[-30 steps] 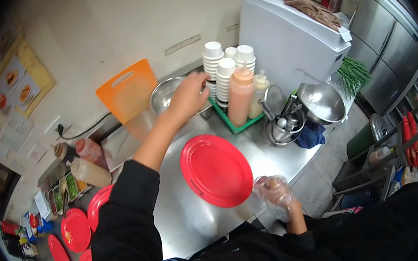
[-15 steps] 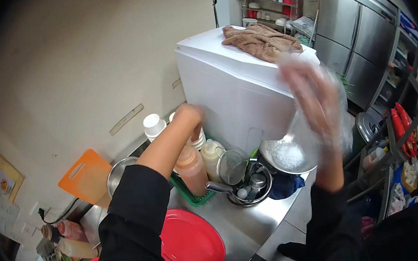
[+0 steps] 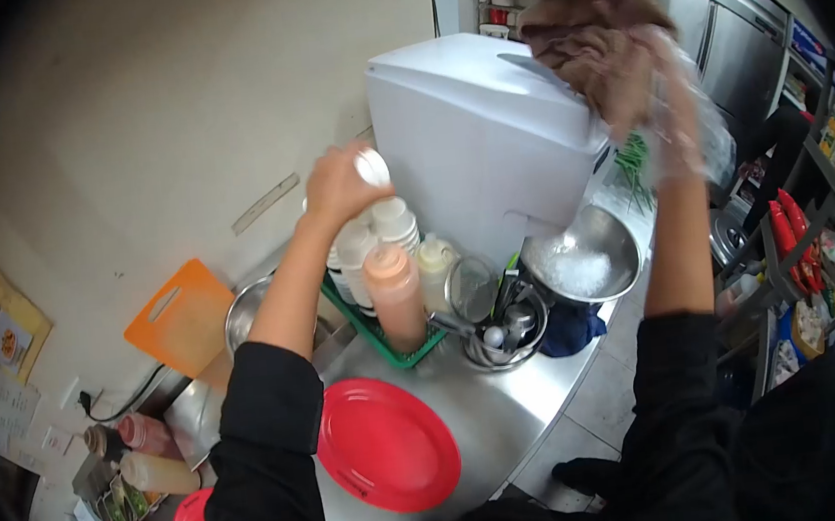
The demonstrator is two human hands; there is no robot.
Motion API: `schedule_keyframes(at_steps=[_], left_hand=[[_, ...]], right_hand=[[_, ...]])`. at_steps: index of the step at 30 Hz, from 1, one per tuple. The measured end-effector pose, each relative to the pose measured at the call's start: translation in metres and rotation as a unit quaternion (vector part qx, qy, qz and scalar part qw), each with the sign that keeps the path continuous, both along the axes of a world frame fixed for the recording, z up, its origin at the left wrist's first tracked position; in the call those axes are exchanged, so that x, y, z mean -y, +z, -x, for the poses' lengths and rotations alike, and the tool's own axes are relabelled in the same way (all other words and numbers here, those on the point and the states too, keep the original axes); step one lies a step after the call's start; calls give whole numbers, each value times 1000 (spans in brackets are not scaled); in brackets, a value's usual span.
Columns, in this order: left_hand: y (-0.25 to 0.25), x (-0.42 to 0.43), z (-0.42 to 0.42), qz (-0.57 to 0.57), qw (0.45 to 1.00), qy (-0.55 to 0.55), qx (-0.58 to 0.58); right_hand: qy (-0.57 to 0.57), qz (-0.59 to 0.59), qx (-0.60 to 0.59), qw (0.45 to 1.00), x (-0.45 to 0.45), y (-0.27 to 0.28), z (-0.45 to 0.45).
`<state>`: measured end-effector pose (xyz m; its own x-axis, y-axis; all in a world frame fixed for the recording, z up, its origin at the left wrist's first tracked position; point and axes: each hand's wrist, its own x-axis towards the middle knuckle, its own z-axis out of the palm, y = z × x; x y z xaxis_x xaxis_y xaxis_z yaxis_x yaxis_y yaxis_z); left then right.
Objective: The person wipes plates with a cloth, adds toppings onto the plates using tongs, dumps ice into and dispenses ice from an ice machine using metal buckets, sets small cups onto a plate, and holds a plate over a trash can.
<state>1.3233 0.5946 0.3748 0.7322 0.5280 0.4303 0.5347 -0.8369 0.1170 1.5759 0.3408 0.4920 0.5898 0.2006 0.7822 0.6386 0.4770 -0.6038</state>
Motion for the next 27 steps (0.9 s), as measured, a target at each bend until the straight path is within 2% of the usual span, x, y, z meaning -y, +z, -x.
schedule_keyframes(at_steps=[1,2,3,4,5,7,9,10,11,12,13,14,16,17,18,19,20,21,22,23,25,26,27], left_hand=[[10,14,19,137,977,2,163],[14,28,36,269,908,7,320],[11,42,56,344,861,-40,373],[3,60,77,414,802,-84,421],[-7,85,96,472,760,-137,426],[-43,129,133,557,682,-239,408],[-76,167,161,643,621,-270,358],[-88,184,168,665,597,-268,360],[-105,197,174,692,566,-259,366],[-116,208,180,676,604,-251,339],[-125,217,185,658,641,-244,311],[-135,226,191,658,641,-241,312],[-151,244,203,582,719,-209,319],[-151,251,210,583,718,-208,319],[-148,257,218,565,748,-194,290],[-146,261,224,544,776,-178,264],[-146,266,227,458,831,-186,257],[-145,269,230,460,830,-182,257],[-144,272,234,382,868,-228,219],[-144,275,236,301,896,-273,177],[-154,284,239,287,888,-313,177],[-157,287,242,266,887,-329,182],[-161,290,243,246,886,-345,187]], right_hand=[[62,11,118,991,28,-9,-1],[238,-21,-97,966,56,-15,63],[165,-2,-193,967,76,-9,128],[165,5,-200,966,86,-26,157],[303,-4,-228,925,95,-43,179],[558,-26,-279,781,111,-81,214],[409,39,-378,830,117,-135,236],[338,68,-359,867,122,-139,270],[343,184,-276,879,138,-196,255],[355,267,-70,893,139,-187,263],[221,364,285,858,132,-186,267],[164,449,371,796,125,-195,286],[166,463,384,781,121,-216,302],[167,476,400,765,122,-221,308],[180,537,369,737,125,-223,316],[183,536,372,735,130,-234,314],[297,558,226,741,130,-236,313],[400,561,71,722,130,-235,315],[367,562,216,709,131,-226,311],[370,563,215,707,134,-230,310],[483,541,5,688,147,-249,296],[649,413,-107,630,148,-381,278],[650,415,-109,627,157,-371,284]])
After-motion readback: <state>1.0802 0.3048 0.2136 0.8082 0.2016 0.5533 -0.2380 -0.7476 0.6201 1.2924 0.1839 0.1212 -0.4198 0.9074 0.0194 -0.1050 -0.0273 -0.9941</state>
